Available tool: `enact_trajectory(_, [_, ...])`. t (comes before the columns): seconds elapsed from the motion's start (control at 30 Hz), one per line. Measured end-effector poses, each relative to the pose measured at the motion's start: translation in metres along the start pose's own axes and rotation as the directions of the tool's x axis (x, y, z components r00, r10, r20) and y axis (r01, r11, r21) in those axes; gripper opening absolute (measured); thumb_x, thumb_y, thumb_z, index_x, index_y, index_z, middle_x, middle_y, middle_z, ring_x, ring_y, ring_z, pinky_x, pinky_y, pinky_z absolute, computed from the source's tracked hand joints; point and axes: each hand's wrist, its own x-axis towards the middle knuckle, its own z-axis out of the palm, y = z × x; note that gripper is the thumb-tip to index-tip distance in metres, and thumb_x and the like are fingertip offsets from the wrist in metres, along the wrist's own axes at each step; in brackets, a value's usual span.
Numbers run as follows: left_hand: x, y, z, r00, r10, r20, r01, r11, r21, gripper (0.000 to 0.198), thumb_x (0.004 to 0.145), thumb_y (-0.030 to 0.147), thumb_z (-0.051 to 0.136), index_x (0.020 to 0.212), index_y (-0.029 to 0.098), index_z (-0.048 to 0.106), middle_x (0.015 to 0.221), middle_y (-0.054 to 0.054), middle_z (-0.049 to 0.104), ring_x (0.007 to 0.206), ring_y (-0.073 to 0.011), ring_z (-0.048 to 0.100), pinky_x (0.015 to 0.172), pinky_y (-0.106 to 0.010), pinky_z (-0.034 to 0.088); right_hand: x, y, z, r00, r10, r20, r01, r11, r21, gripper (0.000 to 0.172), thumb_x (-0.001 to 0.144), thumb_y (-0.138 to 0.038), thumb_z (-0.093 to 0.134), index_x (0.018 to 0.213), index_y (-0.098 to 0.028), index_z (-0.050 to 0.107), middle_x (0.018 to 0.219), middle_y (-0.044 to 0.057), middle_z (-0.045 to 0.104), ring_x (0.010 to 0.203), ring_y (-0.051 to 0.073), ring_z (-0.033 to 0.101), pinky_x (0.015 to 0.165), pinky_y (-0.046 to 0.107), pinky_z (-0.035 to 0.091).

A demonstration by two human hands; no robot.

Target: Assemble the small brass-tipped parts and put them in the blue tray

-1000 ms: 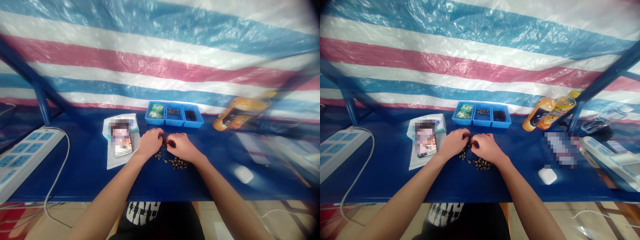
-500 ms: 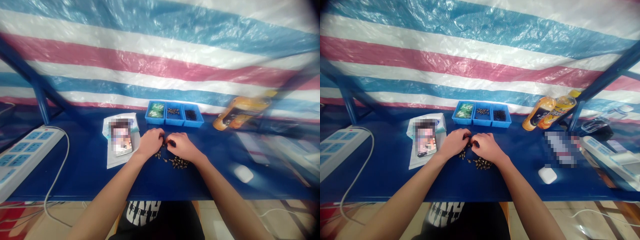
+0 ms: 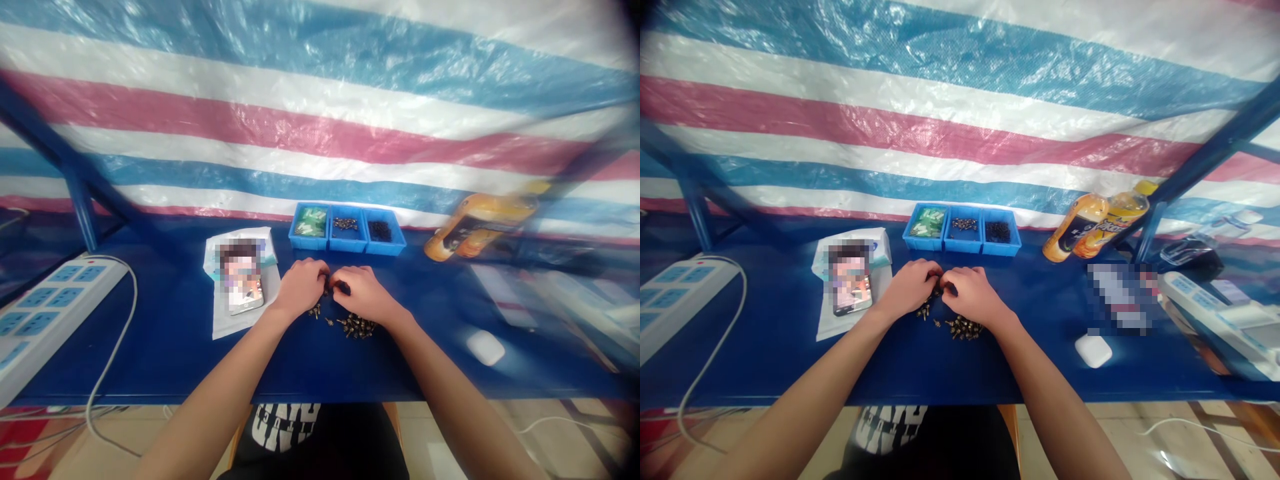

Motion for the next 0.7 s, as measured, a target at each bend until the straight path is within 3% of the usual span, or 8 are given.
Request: enact_trajectory(0.7, [-0.0023,0.0049,-0.0046,0.999,0.037,-0.033,-0.037,0.999,-0.001,0.025,0.094,0.019,0.044,0.092,0.024,0.068,0.097,-0.004,0.072,0.092,-0.0217,0.065,0.08,-0.031,0.049,0.0001,-0.0011,-0.0012,1.0,-0.005,0.005,0.005,1.0,-0.013,0.01,0.085,-0.015,0.058,0.088,-0.022,0.065,0.087,0.0,0.07,0.083,0.017,0.06,0.085,0.034,0.031])
